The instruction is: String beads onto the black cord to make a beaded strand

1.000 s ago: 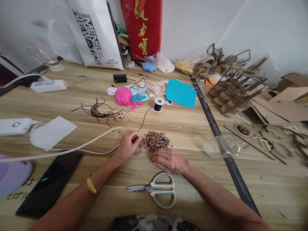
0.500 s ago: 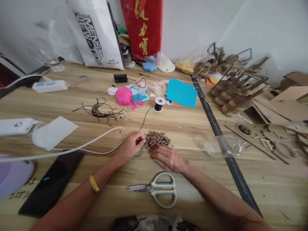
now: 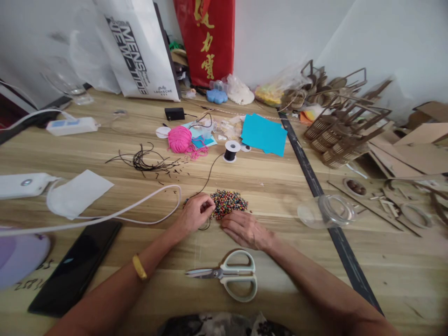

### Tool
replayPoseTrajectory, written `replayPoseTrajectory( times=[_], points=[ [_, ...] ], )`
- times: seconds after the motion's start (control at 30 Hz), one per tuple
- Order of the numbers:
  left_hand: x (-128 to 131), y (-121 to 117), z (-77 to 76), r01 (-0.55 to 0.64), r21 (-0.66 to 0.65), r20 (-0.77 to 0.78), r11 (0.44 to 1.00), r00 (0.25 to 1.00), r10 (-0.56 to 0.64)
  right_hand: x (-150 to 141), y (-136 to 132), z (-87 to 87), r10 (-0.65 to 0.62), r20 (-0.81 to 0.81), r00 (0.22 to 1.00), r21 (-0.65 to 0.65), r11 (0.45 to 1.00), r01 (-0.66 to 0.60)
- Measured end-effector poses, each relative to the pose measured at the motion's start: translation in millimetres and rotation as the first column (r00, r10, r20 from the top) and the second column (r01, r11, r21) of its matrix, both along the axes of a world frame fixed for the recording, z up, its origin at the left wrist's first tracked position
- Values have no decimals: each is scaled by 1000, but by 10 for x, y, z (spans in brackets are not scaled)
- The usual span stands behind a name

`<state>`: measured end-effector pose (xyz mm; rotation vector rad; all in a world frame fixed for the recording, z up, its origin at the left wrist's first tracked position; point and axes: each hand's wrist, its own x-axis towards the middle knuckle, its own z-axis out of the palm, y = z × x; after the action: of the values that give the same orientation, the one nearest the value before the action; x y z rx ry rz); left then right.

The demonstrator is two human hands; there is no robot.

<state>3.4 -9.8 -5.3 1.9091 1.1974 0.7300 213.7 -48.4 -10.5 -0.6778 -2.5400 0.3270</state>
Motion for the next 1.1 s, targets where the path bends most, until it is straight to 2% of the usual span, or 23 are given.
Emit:
replayPoseTrajectory(
  times=[0.13, 0.3, 0.5, 0.67, 0.8, 0.93, 1.03, 1.1],
  points=[
    [10, -5, 22, 8, -30, 47, 1000, 999, -6, 2, 5, -9, -5, -9, 1000, 1, 1000, 5],
    [-5, -11, 90, -9, -129, 139, 992, 990, 27, 4, 4, -9, 0, -18, 1000, -5, 1000, 0],
    [-85, 27, 73, 1, -178, 199, 984, 979, 35, 8, 5, 22, 17, -48, 999, 7, 1000, -16],
    [-151, 49, 129, 54, -272, 234, 961, 972, 12, 23, -4, 31, 29, -48, 998, 15, 999, -28],
    [-152, 28, 173, 155, -348, 207, 925, 975, -85, 33, -10, 20, 41, -20, 999, 30, 999, -41],
    [-119, -1, 171, 216, -266, 116, 939, 975, -191, 31, -2, 14, 57, 8, 998, 18, 998, -57],
    [-92, -19, 186, 228, -184, 15, 956, 973, -229, 26, 8, 20, 65, 3, 998, 10, 998, -65],
    [-76, -30, 198, 238, -173, -24, 956, 969, -246, 23, 14, 21, 65, 0, 998, 4, 998, -65]
  ],
)
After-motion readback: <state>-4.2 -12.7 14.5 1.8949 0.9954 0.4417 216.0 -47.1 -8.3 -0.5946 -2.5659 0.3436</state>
